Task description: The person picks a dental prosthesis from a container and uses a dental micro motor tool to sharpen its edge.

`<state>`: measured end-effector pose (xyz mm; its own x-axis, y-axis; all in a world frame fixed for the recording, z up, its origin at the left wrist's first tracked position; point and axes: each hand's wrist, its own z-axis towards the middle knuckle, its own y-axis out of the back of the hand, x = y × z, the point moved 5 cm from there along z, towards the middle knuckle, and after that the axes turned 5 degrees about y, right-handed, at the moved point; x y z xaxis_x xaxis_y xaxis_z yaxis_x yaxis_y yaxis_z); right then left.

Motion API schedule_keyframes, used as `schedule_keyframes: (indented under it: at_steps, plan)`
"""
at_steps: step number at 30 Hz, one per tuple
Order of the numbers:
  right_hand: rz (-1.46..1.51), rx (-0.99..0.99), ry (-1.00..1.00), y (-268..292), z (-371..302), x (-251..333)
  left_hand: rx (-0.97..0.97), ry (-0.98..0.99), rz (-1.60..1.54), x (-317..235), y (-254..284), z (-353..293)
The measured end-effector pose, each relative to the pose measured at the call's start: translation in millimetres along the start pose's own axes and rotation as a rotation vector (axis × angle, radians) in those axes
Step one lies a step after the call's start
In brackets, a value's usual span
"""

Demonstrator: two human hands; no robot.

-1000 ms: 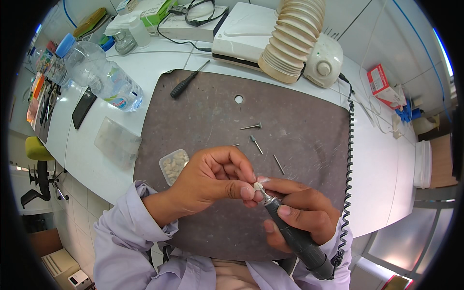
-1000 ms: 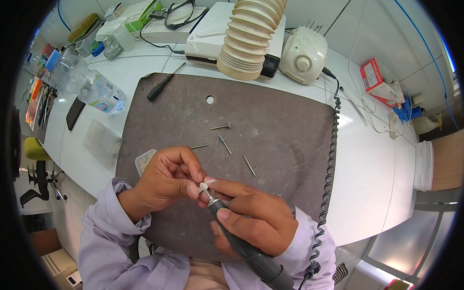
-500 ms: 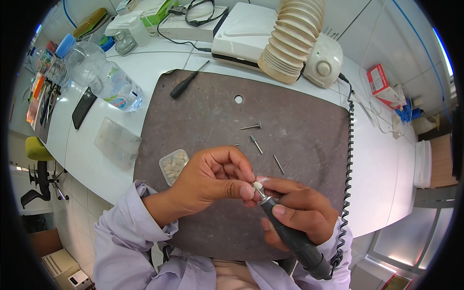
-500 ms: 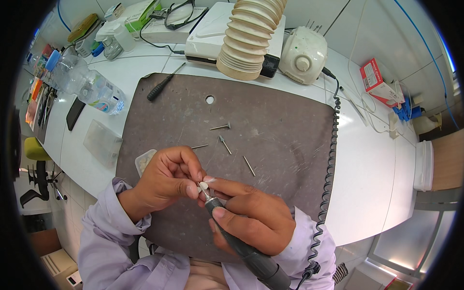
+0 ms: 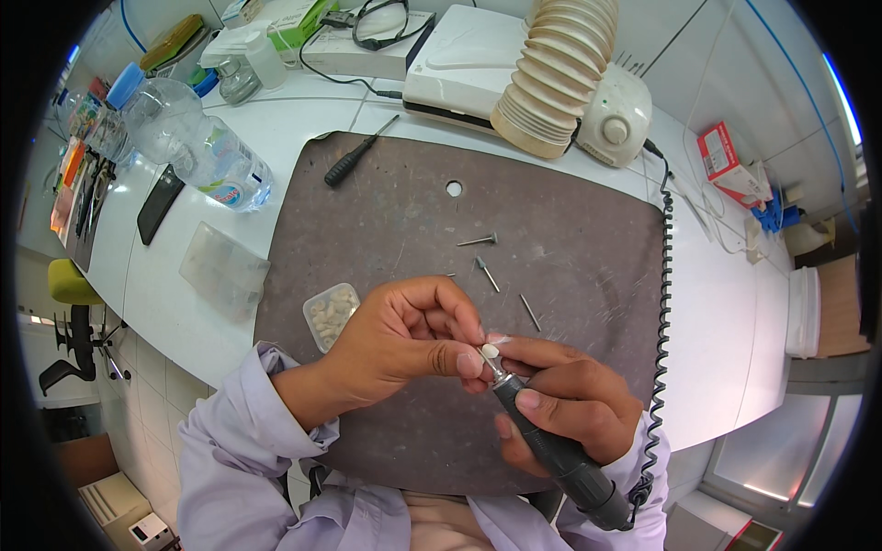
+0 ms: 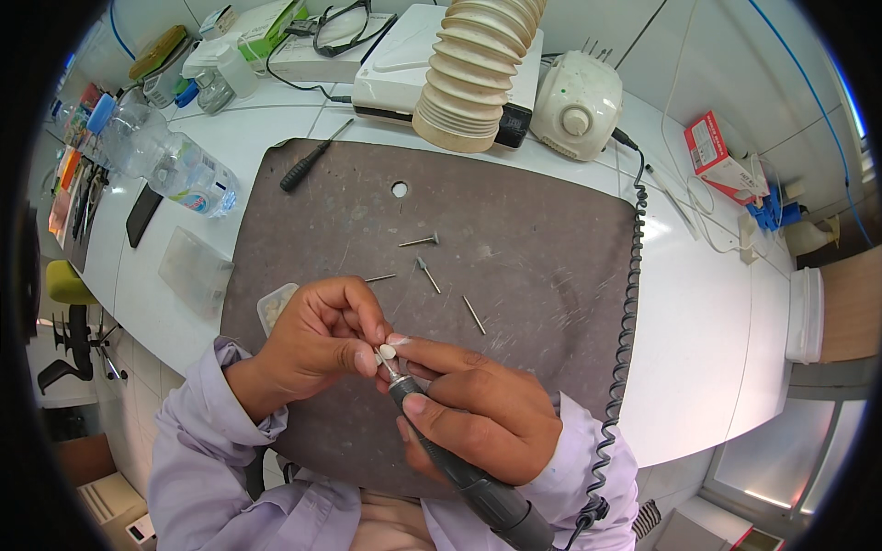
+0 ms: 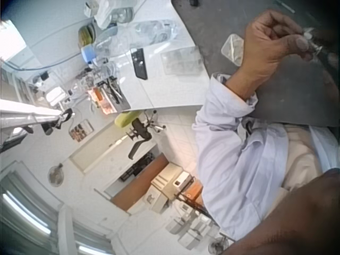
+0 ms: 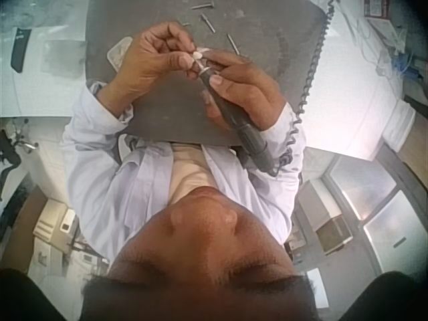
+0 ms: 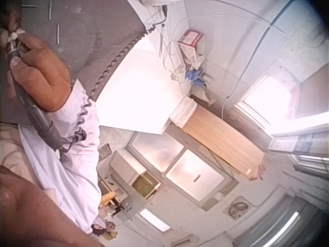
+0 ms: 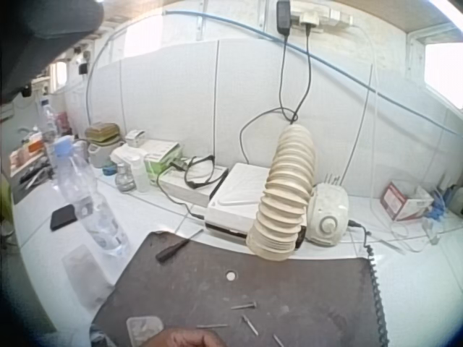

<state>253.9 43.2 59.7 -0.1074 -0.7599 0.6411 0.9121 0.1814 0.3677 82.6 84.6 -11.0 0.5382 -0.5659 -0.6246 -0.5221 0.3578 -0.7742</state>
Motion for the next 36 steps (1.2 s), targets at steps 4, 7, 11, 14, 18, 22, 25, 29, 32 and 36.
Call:
schedule_keyframes:
  at_steps: [4,7,11,14,18,22,25,29,32,36]
  plan:
    - [0.023,-0.050,-0.013,-0.7,-1.3,-0.7,-0.014,0.013,0.002,-1.3,-2.0,0.1]
    - [-0.009,0.014,-0.003,0.4,0.3,1.3,-0.003,0.004,0.006,-1.0,-0.7,0.0]
    - [0.013,0.015,-0.011,1.0,-1.8,0.4,-0.004,0.006,0.006,-0.3,0.2,-0.2]
    - [0.039,0.002,-0.024,2.0,-3.7,-0.3,-0.062,0.030,0.038,-1.1,-0.7,-0.5]
    - [0.011,0.020,-0.013,3.1,-3.1,0.3,-0.106,0.016,0.107,-3.3,2.7,-1.5]
    - [0.008,0.009,-0.001,3.9,-3.7,1.7,-0.109,0.025,0.085,-2.9,2.5,-2.5]
    - [0.001,-0.002,-0.002,2.9,-2.7,1.2,-0.105,0.013,0.088,-2.1,4.5,-2.6]
    - [-0.006,0.002,-0.003,2.3,-1.2,1.9,-0.096,-0.005,0.085,-1.9,4.7,-2.5]
    - [-0.017,0.007,-0.005,2.4,0.9,2.6,-0.086,-0.004,0.088,-2.0,4.6,-2.3]
    - [-0.026,0.003,0.013,2.2,-0.2,1.2,-0.095,0.007,0.088,-1.8,5.2,-2.4]
